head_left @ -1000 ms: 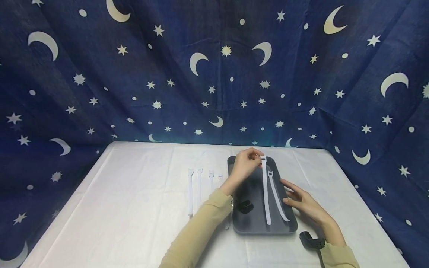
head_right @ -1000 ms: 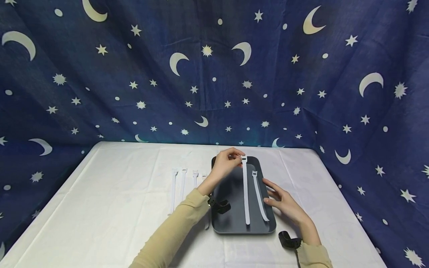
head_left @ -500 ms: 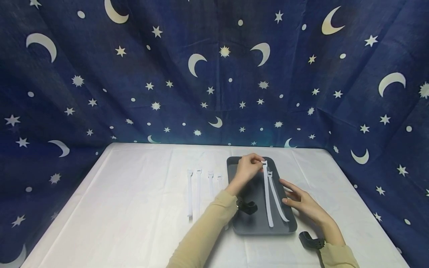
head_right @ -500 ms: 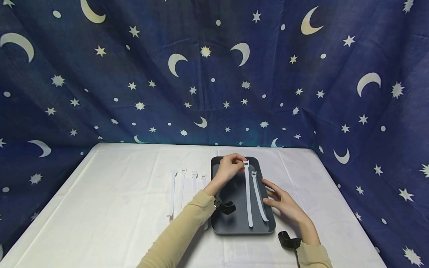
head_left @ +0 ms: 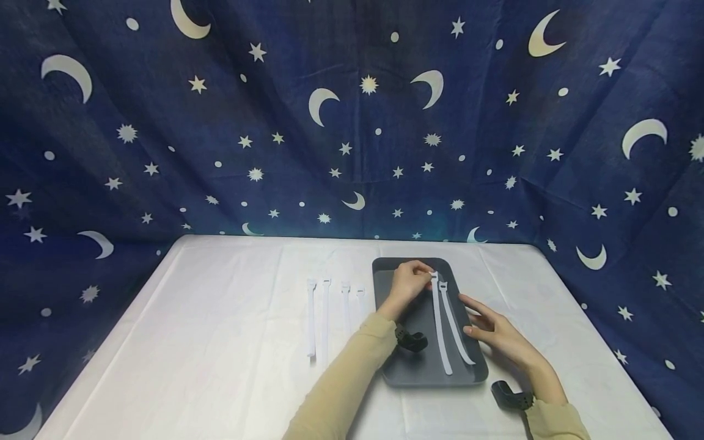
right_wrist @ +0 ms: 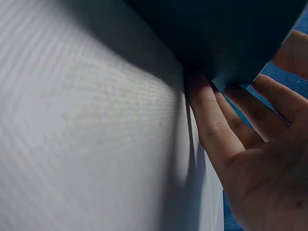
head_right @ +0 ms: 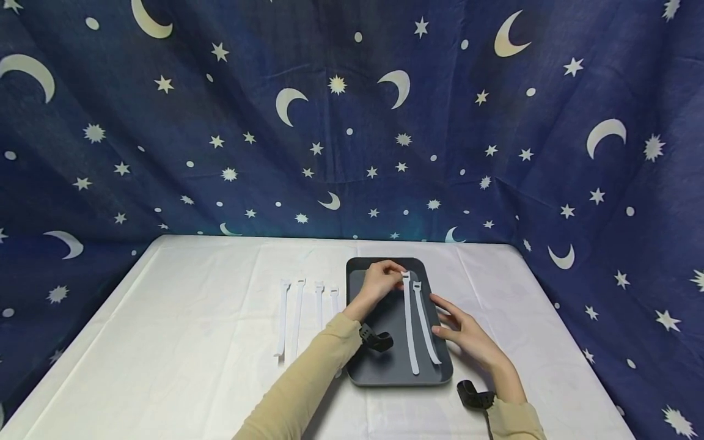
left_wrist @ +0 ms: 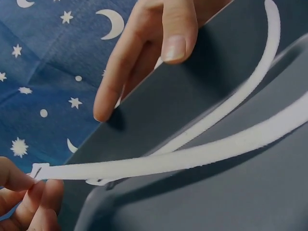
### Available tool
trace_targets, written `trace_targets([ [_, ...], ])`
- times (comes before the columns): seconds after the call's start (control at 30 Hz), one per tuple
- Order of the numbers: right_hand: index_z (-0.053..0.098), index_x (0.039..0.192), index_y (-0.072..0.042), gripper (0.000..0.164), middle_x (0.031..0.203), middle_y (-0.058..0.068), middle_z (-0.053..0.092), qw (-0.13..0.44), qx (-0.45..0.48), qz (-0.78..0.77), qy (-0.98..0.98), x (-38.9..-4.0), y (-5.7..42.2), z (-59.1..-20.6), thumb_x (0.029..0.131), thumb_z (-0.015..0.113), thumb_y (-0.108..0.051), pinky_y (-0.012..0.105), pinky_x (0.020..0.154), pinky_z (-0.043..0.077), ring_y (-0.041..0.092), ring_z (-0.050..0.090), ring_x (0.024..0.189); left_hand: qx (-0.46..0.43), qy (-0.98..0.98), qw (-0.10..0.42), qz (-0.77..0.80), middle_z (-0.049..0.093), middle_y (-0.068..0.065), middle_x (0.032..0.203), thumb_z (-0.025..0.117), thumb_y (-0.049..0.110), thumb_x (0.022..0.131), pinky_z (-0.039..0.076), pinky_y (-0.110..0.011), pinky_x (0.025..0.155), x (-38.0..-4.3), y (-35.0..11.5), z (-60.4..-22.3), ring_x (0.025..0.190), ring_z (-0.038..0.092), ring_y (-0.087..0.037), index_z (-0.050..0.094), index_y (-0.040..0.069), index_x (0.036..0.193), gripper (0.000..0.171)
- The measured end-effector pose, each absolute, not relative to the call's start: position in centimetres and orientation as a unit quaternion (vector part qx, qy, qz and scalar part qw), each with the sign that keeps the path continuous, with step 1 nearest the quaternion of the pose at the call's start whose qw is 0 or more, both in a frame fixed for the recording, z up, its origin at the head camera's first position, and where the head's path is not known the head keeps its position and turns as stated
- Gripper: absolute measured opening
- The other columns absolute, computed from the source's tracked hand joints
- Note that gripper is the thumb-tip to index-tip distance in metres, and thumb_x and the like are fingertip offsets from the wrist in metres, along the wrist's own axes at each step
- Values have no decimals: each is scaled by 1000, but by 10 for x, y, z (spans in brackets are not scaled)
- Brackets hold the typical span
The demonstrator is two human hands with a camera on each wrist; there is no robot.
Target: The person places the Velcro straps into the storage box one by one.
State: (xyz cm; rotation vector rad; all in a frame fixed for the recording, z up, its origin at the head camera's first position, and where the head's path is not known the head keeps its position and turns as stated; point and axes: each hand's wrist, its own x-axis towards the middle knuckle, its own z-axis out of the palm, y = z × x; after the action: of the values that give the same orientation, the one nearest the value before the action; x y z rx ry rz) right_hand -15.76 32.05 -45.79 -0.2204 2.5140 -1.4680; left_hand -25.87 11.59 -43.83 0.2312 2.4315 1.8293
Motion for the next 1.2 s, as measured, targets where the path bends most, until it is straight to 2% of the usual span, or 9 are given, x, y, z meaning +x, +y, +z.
trace_targets([
  [0.13,27,152,-14,71,158,21,22,111,-74,-497,858,-158,320,-458,92,63,-25,38,102,45,46,39,136,62,793,54,603,71,-12,72,63,6,87,36,-15,47,-260,120,-443,69,70,-29,72,4,92,11],
  [0.23,27,152,-13,70,158,21,22,111,-76,-496,858,-158,321,-458,92,63,-25,36,102,46,46,39,135,53,794,59,603,71,-11,71,64,7,87,35,-17,45,-260,122,-445,67,69,-28,72,5,91,10],
  [0.33,27,152,-14,70,158,21,22,111,-69,-496,858,-157,320,-457,92,63,-25,58,106,37,48,38,136,52,792,62,605,71,-10,71,64,7,87,35,-17,46,-261,122,-447,64,67,-25,72,4,90,9],
  [0.4,27,152,-14,70,158,22,22,112,-66,-498,858,-157,320,-457,92,62,-25,64,106,33,49,36,136,53,791,62,607,70,-10,70,64,5,86,35,-17,46,-261,122,-448,63,66,-23,72,3,89,8],
  [0.73,26,152,-14,70,158,22,21,113,-69,-496,858,-157,321,-457,93,62,-25,64,106,32,49,36,136,53,805,67,587,69,-8,70,63,3,86,39,-15,49,-262,123,-455,55,60,-9,72,3,88,9],
  [1.2,27,152,-14,70,158,22,22,110,-74,-494,859,-156,320,-456,93,62,-26,63,106,33,50,36,136,48,828,59,556,68,-5,72,63,4,85,43,-16,52,-261,122,-455,56,61,-8,72,6,85,10],
])
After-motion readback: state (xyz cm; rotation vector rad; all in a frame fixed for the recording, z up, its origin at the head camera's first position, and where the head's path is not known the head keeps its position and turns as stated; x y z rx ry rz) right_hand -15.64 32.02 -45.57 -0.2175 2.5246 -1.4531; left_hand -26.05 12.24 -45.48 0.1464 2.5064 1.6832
